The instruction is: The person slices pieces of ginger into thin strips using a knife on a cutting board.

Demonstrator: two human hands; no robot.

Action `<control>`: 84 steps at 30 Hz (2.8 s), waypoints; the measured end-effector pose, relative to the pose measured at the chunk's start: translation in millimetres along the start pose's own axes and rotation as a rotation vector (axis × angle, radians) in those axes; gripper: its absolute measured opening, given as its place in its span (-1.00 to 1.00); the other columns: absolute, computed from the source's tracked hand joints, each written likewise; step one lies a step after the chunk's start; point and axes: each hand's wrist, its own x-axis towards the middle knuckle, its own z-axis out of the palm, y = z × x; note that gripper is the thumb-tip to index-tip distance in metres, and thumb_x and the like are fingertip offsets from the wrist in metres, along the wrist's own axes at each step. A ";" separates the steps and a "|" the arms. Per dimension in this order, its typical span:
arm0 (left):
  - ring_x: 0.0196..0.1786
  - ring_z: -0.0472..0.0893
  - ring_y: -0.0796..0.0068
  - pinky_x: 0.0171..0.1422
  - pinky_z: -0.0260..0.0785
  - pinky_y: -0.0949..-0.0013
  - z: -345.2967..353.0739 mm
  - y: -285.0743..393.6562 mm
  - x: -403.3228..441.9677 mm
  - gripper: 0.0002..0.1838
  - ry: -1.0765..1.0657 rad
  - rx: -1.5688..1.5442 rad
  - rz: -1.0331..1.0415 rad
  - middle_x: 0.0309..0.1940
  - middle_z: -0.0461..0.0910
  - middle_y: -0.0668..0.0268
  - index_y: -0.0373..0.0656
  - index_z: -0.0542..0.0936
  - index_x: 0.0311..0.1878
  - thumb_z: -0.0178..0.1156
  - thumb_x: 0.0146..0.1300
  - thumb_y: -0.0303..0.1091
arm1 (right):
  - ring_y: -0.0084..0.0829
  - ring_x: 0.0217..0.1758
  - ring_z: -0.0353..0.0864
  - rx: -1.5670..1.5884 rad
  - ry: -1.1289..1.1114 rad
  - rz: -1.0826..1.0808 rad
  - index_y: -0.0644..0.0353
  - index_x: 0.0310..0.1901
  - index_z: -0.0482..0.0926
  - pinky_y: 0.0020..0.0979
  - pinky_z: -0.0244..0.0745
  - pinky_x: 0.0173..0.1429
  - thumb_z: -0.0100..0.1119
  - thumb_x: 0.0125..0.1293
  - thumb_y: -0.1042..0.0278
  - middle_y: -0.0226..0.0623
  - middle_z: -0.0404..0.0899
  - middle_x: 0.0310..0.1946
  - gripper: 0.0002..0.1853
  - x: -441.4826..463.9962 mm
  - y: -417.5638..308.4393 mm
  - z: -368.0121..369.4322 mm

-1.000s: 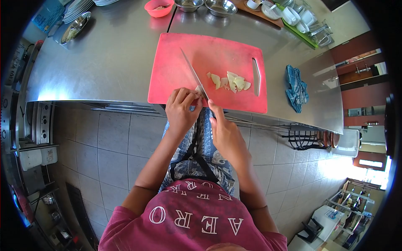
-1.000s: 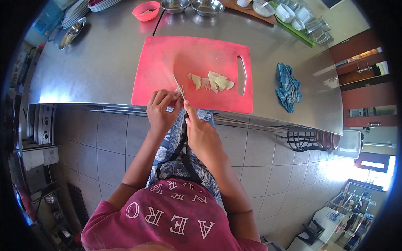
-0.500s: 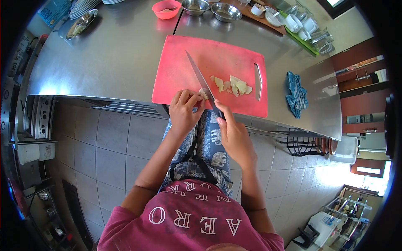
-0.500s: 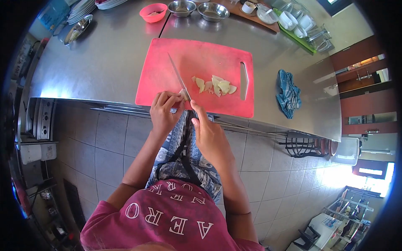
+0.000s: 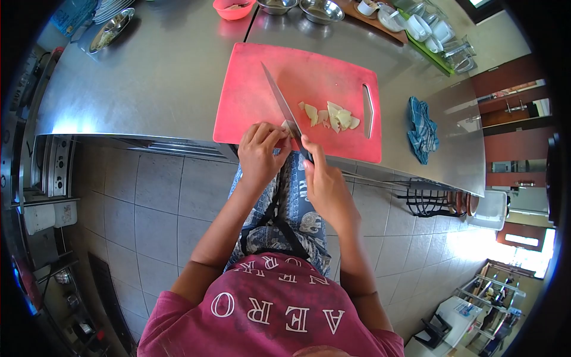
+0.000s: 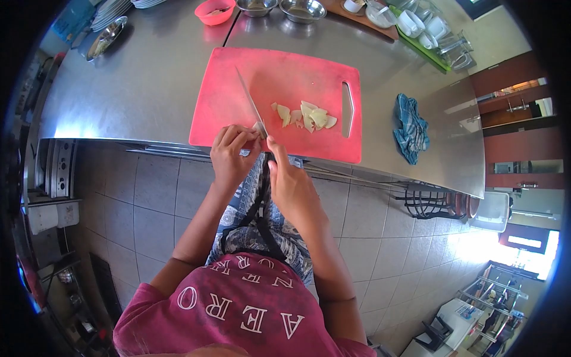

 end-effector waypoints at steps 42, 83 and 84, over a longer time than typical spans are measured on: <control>-0.31 0.56 0.35 -0.22 0.43 0.32 0.5 -1.5 -1.8 -0.82 0.031 -0.051 -0.027 -0.44 0.55 0.41 -0.13 0.57 -0.47 0.38 -0.18 -0.49 | 0.16 -0.31 0.59 0.082 0.002 -0.023 -0.02 0.35 0.21 0.08 0.31 -0.30 -0.18 0.54 0.27 0.13 0.56 -0.41 -0.61 20.4 4.0 -0.2; -0.30 0.58 0.33 -0.20 0.44 0.27 -3.2 0.2 3.7 -0.88 -0.037 -0.043 -0.107 -0.43 0.56 0.40 -0.09 0.58 -0.48 0.35 -0.10 -0.43 | -0.65 -0.78 0.25 0.521 -0.082 -0.040 0.06 0.32 0.27 -0.56 0.22 -0.75 -0.25 0.58 0.22 -0.30 0.49 -0.45 -0.64 62.7 15.6 -0.2; -0.30 0.57 0.33 -0.20 0.43 0.25 -2.8 0.6 4.0 -0.88 -0.030 -0.045 -0.108 -0.44 0.54 0.40 -0.08 0.56 -0.50 0.34 -0.11 -0.43 | -0.65 -0.77 0.27 0.570 -0.084 -0.034 0.05 0.31 0.30 -0.54 0.22 -0.74 -0.26 0.58 0.25 -0.36 0.40 -0.52 -0.64 61.2 12.3 -1.6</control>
